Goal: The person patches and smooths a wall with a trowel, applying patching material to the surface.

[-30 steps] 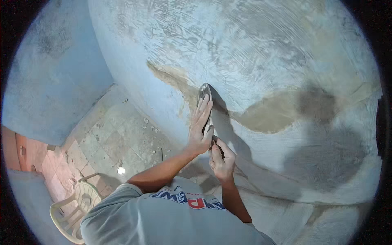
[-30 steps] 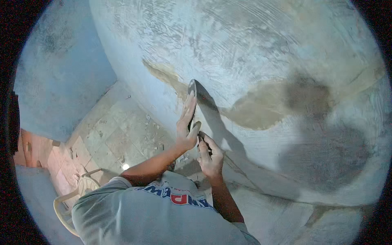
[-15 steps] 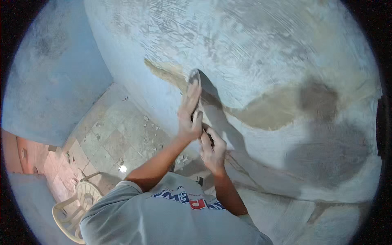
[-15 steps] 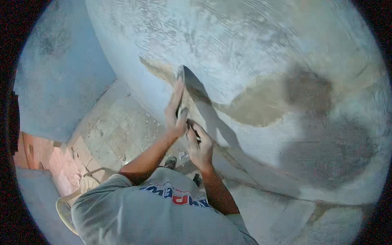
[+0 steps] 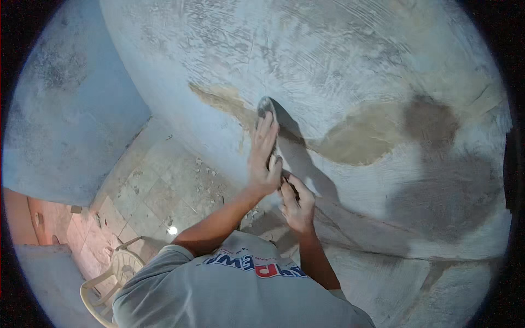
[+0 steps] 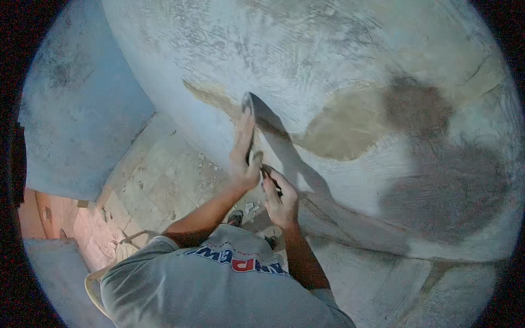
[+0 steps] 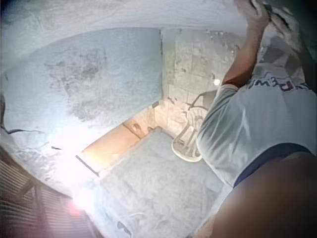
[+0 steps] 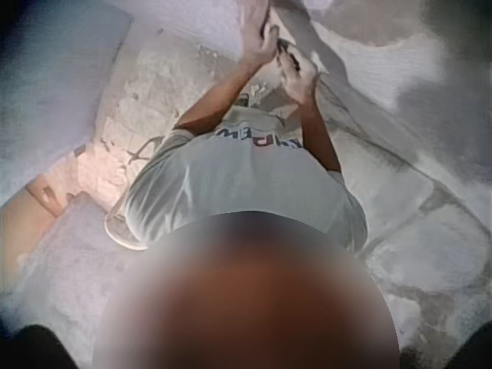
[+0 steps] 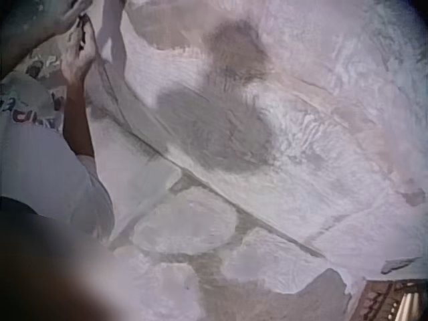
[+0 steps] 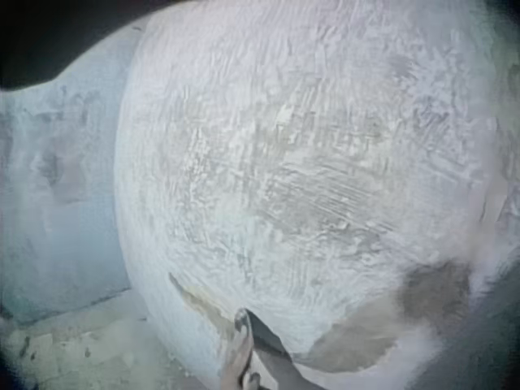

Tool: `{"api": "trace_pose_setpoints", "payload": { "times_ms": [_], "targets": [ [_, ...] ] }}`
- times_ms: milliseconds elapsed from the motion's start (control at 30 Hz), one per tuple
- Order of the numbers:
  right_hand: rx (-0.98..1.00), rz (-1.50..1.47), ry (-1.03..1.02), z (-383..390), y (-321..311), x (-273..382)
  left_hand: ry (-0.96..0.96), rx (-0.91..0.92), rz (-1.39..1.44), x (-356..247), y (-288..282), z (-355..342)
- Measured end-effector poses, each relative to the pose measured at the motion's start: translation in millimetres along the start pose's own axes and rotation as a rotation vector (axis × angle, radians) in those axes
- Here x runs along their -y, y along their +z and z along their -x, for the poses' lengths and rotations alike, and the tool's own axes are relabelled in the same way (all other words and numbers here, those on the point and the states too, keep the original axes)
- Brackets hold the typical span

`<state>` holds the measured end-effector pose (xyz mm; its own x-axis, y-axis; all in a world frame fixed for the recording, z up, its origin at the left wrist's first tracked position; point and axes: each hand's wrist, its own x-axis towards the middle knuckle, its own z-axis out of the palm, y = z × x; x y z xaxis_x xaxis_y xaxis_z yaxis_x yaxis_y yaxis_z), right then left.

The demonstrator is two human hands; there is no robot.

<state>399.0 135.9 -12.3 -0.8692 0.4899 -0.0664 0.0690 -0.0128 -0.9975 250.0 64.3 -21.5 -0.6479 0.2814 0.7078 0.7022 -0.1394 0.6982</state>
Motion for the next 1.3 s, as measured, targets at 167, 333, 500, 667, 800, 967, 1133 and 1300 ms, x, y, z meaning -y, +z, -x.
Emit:
{"api": "trace_pose_setpoints", "payload": {
  "times_ms": [167,333,500,667,800,967,1133,1300],
  "targets": [
    [0.002,0.056,-0.052,-7,5,4,-0.001,-0.028,0.07,-7,-4,-16],
    [-0.003,-0.09,0.027,-7,9,11,0.022,-0.019,-0.003,-2,-7,-17],
    [0.0,-0.029,-0.081,1,-4,-6,0.053,-0.026,0.034,3,6,-4],
    [0.045,-0.042,-0.085,-25,14,13,0.066,-0.119,0.024,5,-11,-39],
    [-0.014,-0.016,-0.085,8,-2,-19,-0.027,0.034,-0.029,-13,9,6],
    [0.045,0.061,-0.048,-23,19,4,0.067,-0.084,0.014,4,-14,-29],
    [-0.037,0.015,-0.231,-6,18,-17,0.129,-0.038,-0.048,-7,-3,-6],
    [-0.001,0.005,-0.19,-27,29,0,0.087,-0.076,-0.027,8,-18,-31]
  ]
}}
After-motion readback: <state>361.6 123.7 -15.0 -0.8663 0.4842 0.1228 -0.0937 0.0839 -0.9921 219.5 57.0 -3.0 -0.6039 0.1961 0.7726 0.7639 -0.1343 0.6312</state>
